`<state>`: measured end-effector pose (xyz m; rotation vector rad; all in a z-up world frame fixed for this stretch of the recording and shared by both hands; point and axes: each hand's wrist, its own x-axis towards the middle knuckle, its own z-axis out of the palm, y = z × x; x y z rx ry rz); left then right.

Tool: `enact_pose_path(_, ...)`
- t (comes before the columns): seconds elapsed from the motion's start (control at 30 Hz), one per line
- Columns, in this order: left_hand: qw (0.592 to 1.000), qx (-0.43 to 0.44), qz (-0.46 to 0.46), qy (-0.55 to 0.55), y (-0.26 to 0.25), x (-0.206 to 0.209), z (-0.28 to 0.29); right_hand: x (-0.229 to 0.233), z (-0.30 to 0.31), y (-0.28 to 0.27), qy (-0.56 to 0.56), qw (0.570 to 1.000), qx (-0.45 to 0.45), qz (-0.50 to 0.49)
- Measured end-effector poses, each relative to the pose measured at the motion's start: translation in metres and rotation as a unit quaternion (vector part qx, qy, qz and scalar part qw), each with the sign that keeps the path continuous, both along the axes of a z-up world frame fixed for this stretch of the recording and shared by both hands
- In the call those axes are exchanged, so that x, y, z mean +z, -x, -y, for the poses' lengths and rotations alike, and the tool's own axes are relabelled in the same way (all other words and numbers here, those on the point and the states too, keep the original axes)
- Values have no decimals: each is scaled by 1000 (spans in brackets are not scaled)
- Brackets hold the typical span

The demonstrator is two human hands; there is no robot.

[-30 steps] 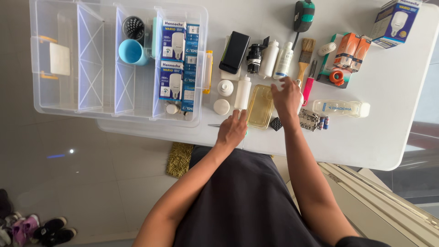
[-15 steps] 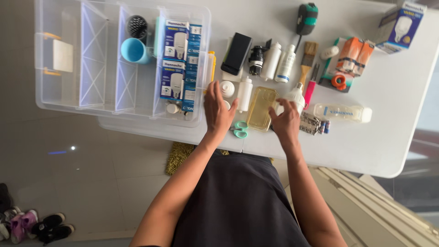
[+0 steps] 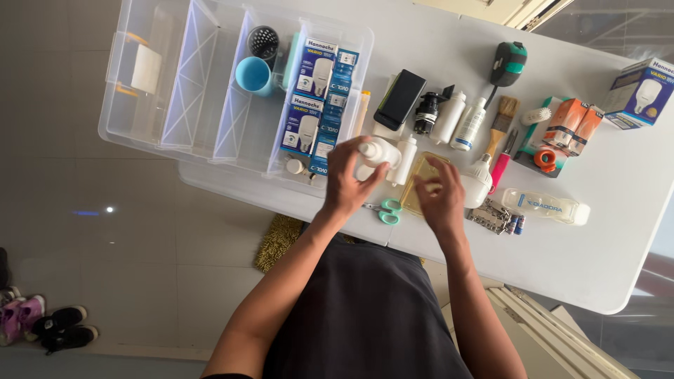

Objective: The person kneels on the floor in front of a white table and places items one at a time from the table into a clear plastic divided storage box, arranging bottles, a blue cup, a grater, scissors, a light bulb, a phone, and small hardware pieces into the compartments.

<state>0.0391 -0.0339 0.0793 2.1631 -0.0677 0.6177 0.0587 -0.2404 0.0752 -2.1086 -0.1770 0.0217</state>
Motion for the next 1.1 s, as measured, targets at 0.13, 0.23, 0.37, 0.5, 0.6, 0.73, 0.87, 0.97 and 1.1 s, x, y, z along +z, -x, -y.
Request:
enact_pose_path(0.13, 997, -4, -6, 71, 5, 41, -36, 34, -55, -1, -22, 990, 134, 45)
enact_pose_path(0.23, 992, 18, -18, 126, 7, 58, -67, 48, -110, 0, -28, 986, 156, 42)
enact_pose_path(0.37, 972, 61, -75, 215, 7, 62, -125, 50, -177, 4, -73, 979, 166, -89)
enact_pose_path(0.5, 969, 26, -165, 180, 16, 52, -186, 38, -239, 6, -99, 967, 154, -176)
enact_pose_path(0.6, 951, 16, -253, 178, 19, 33, -225, 25, -274, 2, -68, 958, 153, -233)
enact_pose_path(0.73, 935, 31, -328, 132, 7, -1, -262, 11, -299, 0, -38, 964, 150, -217)
enact_pose_path(0.87, 922, 27, -385, 28, -6, -38, -275, 1, -296, -2, -50, 971, 112, -205)
enact_pose_path(0.97, 878, 9, -478, 6, -21, -62, -275, 1, -288, -1, -67, 970, 76, -220)
enact_pose_path(1.1, 872, -9, -490, 7, -35, -97, -271, 5, -279, 1, -31, 970, 33, -238)
